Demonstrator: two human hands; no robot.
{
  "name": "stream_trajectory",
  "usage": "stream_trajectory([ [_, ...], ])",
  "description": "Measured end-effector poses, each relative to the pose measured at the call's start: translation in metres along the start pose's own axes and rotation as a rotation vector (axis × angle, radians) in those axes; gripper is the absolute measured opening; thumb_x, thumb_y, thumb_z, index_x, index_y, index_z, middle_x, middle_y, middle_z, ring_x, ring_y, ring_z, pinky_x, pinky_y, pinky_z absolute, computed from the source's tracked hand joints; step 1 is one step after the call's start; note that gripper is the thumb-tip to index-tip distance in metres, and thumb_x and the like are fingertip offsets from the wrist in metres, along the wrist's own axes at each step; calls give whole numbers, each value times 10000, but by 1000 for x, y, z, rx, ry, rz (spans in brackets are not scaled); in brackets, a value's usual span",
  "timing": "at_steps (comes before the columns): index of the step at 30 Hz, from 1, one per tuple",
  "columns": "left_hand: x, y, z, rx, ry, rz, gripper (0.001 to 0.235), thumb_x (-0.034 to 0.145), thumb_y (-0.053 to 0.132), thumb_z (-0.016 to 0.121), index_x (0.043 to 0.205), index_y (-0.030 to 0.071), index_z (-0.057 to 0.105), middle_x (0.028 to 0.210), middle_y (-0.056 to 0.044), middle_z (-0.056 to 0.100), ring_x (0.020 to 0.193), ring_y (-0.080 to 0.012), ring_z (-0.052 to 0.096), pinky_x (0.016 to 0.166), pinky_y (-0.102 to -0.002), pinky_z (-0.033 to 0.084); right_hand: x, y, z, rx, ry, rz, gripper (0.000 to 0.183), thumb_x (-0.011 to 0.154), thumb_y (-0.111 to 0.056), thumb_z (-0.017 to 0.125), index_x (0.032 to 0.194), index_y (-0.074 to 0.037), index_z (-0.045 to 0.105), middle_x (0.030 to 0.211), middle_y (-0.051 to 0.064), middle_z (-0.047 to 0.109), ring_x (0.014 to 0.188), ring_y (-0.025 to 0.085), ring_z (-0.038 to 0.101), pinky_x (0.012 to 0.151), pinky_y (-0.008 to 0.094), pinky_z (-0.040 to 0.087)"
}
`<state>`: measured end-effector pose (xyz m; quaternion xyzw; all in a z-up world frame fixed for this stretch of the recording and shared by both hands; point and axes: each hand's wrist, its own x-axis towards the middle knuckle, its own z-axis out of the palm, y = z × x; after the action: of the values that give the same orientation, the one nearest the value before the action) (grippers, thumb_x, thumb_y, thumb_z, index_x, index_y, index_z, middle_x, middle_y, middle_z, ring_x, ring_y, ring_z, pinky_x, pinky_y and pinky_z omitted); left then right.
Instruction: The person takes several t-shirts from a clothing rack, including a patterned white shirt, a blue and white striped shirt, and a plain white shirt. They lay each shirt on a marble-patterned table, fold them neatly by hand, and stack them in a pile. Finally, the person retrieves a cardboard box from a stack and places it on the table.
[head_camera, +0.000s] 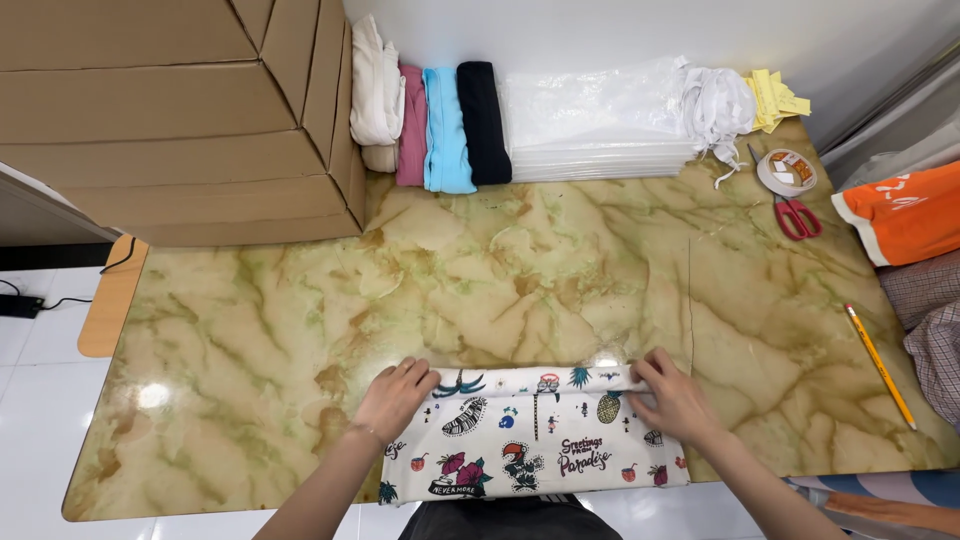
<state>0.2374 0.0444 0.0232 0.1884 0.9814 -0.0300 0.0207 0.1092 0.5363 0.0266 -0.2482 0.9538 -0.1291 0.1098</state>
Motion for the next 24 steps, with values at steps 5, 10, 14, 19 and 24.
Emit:
stream_trajectory([
  [5,-9,0,-29,-422,-208,-137,253,955,308,558,1182,198,587,1141,-46,613,1050,-275,616,858,-466,535,-8,-13,-13,280,-31,96,233,924,-437,714,995,-217,690,938,-28,618,758,146,636,731,315,536],
  [10,9,0,-47,-477,-318,-398,396,994,426,643,1316,258,487,1163,-91,710,1124,-314,724,946,-485,598,9,-41,-50,126,-121,214,445,924,-337,733,1348,-244,632,985,90,691,925,330,783,812,458,639],
  [14,27,-9,-33,-401,-412,-370,378,939,453,702,1254,270,599,1190,-19,714,1163,-261,718,972,-433,587,23,-24,-42,20,-228,181,344,878,-405,799,1155,-203,767,1069,101,614,991,385,770,865,457,642],
  [19,31,-21,-15,-354,-369,-244,274,828,483,782,954,255,695,987,35,688,1072,-230,713,904,-411,597,28,-20,-48,98,-256,141,366,804,-387,887,1025,-125,759,1115,128,572,1028,460,739,917,519,618],
  [24,14,-6,-23,-316,-244,-22,251,807,367,789,835,215,592,928,18,597,1036,-236,656,832,-390,586,6,-31,-53,33,-228,47,238,820,-301,837,907,-153,671,1055,58,609,964,386,772,842,490,644],
])
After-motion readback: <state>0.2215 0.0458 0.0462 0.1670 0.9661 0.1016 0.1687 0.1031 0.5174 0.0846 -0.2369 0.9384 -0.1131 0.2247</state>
